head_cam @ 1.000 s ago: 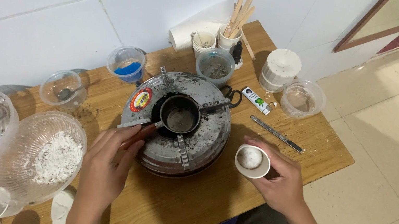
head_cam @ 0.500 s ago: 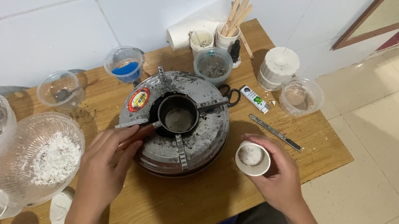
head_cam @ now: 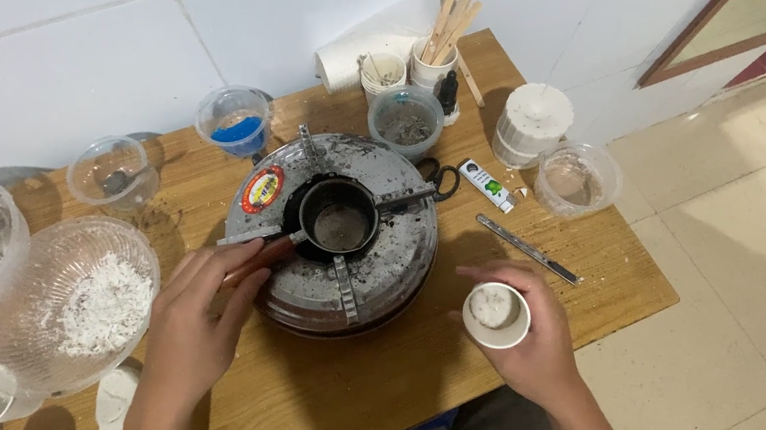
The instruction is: Stirring and melting wax in a small metal container on a portable electric stove.
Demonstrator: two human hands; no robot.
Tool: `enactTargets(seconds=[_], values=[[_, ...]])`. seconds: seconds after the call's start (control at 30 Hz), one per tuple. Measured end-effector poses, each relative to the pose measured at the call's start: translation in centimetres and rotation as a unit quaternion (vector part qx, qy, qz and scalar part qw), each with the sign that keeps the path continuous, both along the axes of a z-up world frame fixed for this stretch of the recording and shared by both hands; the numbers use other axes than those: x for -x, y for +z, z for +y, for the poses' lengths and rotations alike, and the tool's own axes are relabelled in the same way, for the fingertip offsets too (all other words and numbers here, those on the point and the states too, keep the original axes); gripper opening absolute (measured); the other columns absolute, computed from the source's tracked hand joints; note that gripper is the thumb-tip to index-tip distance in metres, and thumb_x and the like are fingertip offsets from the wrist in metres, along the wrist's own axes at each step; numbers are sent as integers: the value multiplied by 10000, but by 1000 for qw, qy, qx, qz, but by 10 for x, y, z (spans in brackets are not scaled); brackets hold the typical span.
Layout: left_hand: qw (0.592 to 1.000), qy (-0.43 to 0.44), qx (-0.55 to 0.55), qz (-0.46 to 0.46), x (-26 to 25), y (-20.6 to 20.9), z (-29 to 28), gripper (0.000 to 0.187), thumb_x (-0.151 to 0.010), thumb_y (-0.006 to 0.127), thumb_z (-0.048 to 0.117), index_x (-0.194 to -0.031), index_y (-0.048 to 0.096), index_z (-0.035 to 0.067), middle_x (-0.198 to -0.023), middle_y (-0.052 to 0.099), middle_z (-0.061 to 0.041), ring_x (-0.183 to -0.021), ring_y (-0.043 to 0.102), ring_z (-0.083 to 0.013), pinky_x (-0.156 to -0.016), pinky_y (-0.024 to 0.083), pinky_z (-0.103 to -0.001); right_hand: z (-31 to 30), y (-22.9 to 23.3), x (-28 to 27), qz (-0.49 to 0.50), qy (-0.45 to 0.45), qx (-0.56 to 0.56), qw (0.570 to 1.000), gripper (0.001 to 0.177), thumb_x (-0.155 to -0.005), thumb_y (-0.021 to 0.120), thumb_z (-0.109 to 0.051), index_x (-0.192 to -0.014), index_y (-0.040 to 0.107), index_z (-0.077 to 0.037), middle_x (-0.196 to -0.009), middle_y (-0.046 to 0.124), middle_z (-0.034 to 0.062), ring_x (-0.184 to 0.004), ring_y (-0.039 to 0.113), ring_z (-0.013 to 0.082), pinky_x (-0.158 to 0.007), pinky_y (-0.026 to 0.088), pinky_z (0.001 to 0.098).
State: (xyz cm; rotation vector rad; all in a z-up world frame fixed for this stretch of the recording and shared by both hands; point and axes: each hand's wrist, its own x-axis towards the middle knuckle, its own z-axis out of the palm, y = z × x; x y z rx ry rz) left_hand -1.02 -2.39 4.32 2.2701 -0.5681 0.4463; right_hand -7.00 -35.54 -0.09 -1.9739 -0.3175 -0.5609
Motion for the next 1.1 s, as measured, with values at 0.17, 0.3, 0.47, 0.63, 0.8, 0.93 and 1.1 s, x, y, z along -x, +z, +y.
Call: enactTargets(seconds=[0.17,0.3,0.47,0.63,0.8,0.93,1.1], values=[[1000,-3,-1,-2,0,-1,1,287,-963,686,80,-1248,676,50,-1140,729,-107,-1069,657,-260,-891,508,-366,-2,-11,2,22,46,-89,995,558,-779,866,-14,-1191,514,-148,-1217,624,75,-1162,752,289,-990,599,428],[1000,-4,-5,-7,-1,-2,1,286,-965,688,84,-1249,672,61,-1135,726,-98,-1063,657,-258,-894,498,-361,-1,-6,2,51,43,-79,995,546,-796,853,-38,-1171,473,-147,-1151,681,72,-1081,758,214,-928,591,368],[1000,-4,-8,-19,-1,-2,1,272,-974,683,86,-1243,671,57,-1129,722,-96,-1042,652,-259,-881,495,-360,-3,-10,0,41,76,-73,994,541,-822,825,-18,-1170,428,-141,-1128,664,86,-1075,760,229,-878,625,365],[1000,-7,-8,-15,-1,-2,2,273,-963,696,85,-1233,673,55,-1113,719,-96,-1012,651,-252,-863,495,-348,-5,-26,1,65,63,-122,988,605,-788,837,36,-1207,435,-135,-1142,641,85,-1048,775,215,-881,622,333],[1000,-2,-3,-2,1,1,0,271,-971,679,83,-1241,675,62,-1125,726,-89,-1042,656,-250,-866,505,-355,-2,-11,1,56,25,-69,996,553,-760,893,-63,-1172,533,-144,-1101,689,55,-951,758,168,-852,602,323],[1000,-6,-1,-7,0,0,0,269,-969,685,76,-1237,672,71,-1111,726,-86,-1011,656,-244,-859,502,-349,-5,-13,1,60,-4,-29,998,549,-747,916,-113,-1174,574,-156,-1113,708,37,-1004,721,179,-886,545,341],[1000,-10,-4,-16,-1,0,1,261,-969,686,80,-1230,672,64,-1112,723,-93,-1012,650,-252,-871,494,-350,-9,-24,1,68,-8,-19,997,615,-699,950,-137,-1200,594,-127,-1140,721,47,-1046,715,190,-927,543,338]])
